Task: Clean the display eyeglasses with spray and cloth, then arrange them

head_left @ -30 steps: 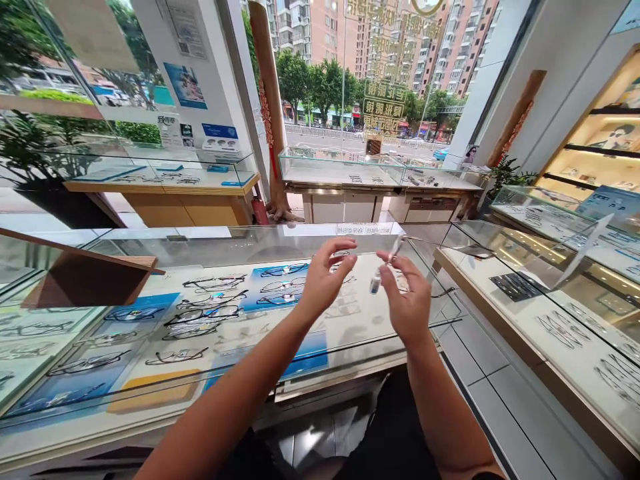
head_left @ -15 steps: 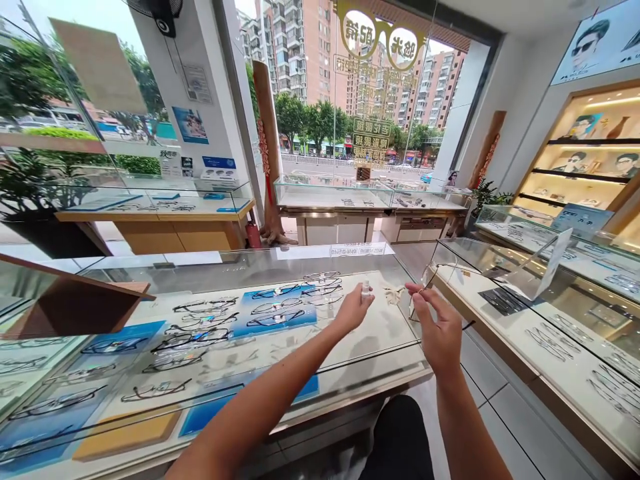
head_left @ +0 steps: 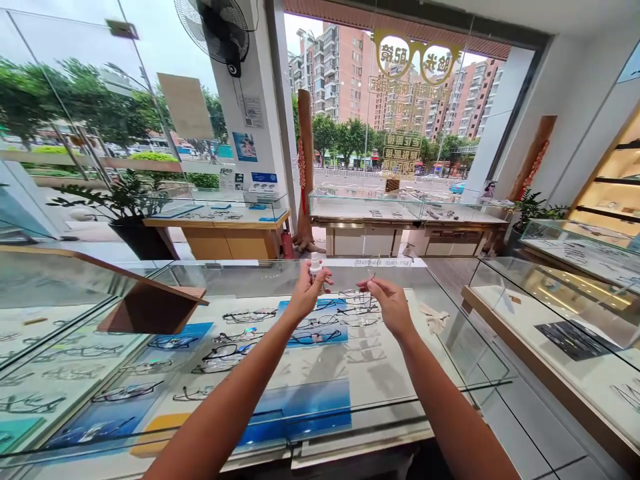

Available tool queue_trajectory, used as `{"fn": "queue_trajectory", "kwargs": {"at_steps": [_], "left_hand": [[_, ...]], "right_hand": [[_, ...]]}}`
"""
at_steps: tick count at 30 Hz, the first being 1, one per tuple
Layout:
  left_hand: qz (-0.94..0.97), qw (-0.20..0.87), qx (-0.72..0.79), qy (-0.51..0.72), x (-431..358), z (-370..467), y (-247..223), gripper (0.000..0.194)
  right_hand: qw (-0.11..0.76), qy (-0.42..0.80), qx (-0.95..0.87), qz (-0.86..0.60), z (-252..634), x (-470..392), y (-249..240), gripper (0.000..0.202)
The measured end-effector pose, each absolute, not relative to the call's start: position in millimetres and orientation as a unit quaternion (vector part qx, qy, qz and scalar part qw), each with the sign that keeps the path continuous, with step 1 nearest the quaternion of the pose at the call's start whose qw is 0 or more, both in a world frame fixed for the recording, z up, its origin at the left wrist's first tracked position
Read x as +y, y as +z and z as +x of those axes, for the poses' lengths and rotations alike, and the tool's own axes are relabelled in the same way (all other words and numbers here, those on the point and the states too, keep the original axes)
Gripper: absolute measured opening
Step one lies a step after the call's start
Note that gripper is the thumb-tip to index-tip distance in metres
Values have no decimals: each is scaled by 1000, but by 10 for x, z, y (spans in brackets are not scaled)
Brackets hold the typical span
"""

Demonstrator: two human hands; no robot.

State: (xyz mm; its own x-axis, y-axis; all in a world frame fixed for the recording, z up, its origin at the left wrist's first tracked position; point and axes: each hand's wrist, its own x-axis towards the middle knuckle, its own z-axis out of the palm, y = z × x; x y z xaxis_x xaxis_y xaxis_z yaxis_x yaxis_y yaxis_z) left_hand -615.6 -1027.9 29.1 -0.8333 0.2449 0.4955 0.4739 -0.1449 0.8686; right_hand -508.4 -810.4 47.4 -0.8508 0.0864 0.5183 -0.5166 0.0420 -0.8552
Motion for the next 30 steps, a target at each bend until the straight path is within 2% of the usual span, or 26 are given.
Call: {"fn": "queue_trajectory", "kwargs": {"at_steps": [4, 7, 17, 22, 30], "left_hand": [[-249, 102, -656, -705, -10452, -6185, 209, 57], [-237, 89, -649, -717, -10487, -6185, 191, 51], [-215, 24, -617, -757, -10445, -6174, 139, 52], [-218, -8, -616, -757, -10457, -6170, 105, 68], [-240, 27, -683, -689, -10446, -6141, 146, 52]], "right_hand": [[186, 683, -682, 184, -5541, -8451, 442, 36], [172, 688, -679, 191, -5732, -8580, 378, 37], [133, 696, -680, 189, -5729, -8602, 81, 35], [111, 699, -676, 207, -5703, -8634, 67, 33], [73, 690, -680, 239, -5649, -8691, 90, 37]]}}
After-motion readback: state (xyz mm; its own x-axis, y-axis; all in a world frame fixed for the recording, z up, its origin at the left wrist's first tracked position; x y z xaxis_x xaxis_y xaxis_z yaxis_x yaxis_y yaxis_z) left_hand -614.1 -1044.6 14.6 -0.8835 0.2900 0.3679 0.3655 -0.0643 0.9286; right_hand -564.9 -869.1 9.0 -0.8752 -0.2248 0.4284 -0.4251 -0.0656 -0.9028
